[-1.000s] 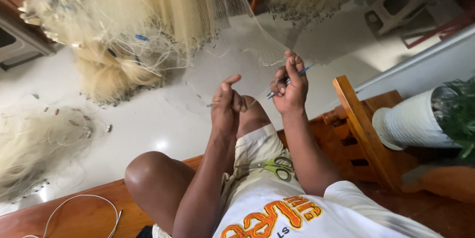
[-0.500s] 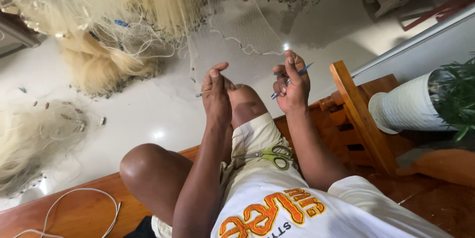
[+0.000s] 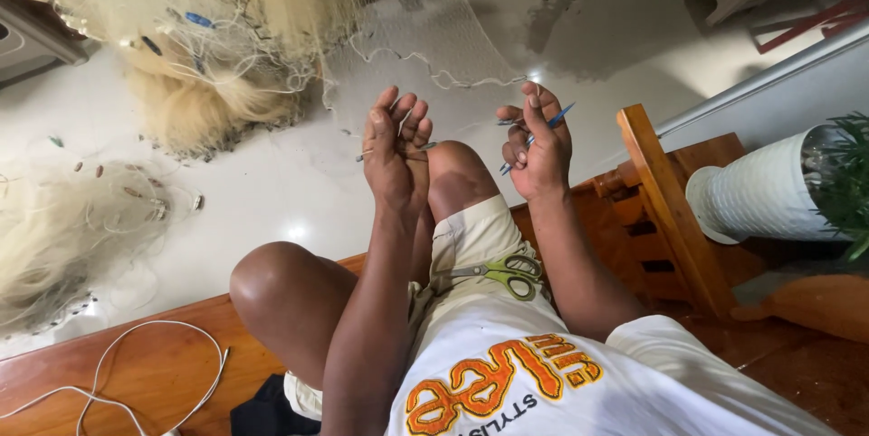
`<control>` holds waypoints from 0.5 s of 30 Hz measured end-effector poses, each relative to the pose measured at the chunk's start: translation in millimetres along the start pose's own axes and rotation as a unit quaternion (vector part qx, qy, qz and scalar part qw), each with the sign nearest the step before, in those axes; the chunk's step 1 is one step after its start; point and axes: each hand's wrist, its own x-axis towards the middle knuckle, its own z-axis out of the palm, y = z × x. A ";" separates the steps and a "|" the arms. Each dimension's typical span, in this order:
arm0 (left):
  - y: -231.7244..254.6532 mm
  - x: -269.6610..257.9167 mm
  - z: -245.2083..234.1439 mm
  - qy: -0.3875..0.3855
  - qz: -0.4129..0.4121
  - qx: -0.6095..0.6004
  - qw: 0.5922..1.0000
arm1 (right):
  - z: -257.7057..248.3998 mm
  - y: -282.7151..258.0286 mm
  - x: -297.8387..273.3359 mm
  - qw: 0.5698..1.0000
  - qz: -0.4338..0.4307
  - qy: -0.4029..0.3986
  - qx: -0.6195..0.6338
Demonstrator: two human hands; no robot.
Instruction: Repairing a fishing net using a netting needle and scissors while seated on a bench.
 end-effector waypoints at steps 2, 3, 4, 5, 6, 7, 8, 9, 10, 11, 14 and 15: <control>2.0 0.9 -3.8 0.005 -0.010 -0.003 1.000 | -1.2 2.0 -0.1 1.000 -0.001 -0.012 0.001; 1.2 1.9 -4.0 0.008 -0.010 -0.003 1.000 | -0.7 1.9 0.4 1.000 0.003 -0.011 0.000; 0.8 2.7 -4.5 0.008 -0.010 -0.003 1.000 | -0.2 2.2 0.9 1.000 0.001 -0.015 0.002; 0.4 3.5 -4.9 0.008 -0.010 -0.004 1.000 | 0.4 2.4 1.3 1.000 0.000 -0.019 0.005; 1.4 2.8 -3.1 0.009 -0.009 -0.003 1.000 | 1.6 0.9 0.6 1.000 0.001 -0.019 0.004; 2.5 2.1 -1.1 0.004 -0.009 -0.003 1.000 | 2.9 -0.9 -0.1 1.000 -0.002 -0.024 0.005; 3.1 3.0 1.5 -0.003 -0.009 -0.002 1.000 | 4.4 -3.1 0.3 1.000 -0.006 -0.030 0.005; 3.6 1.4 1.8 -0.003 -0.008 -0.002 1.000 | 3.3 -2.4 -0.2 0.999 -0.006 -0.031 0.005; 4.8 1.5 2.7 -0.002 -0.018 0.006 1.000 | 3.2 -1.5 0.0 0.999 -0.004 -0.037 0.006; 5.8 1.6 3.7 -0.002 -0.027 0.015 1.000 | 3.1 -0.9 0.3 0.999 -0.001 -0.043 0.006; 11.7 0.6 7.8 -0.006 -0.032 0.026 0.999 | 3.0 3.0 -0.7 0.999 0.000 -0.047 0.014; 14.3 -0.7 10.8 -0.006 -0.033 0.027 0.999 | 3.1 3.1 -1.4 0.999 0.000 -0.047 0.015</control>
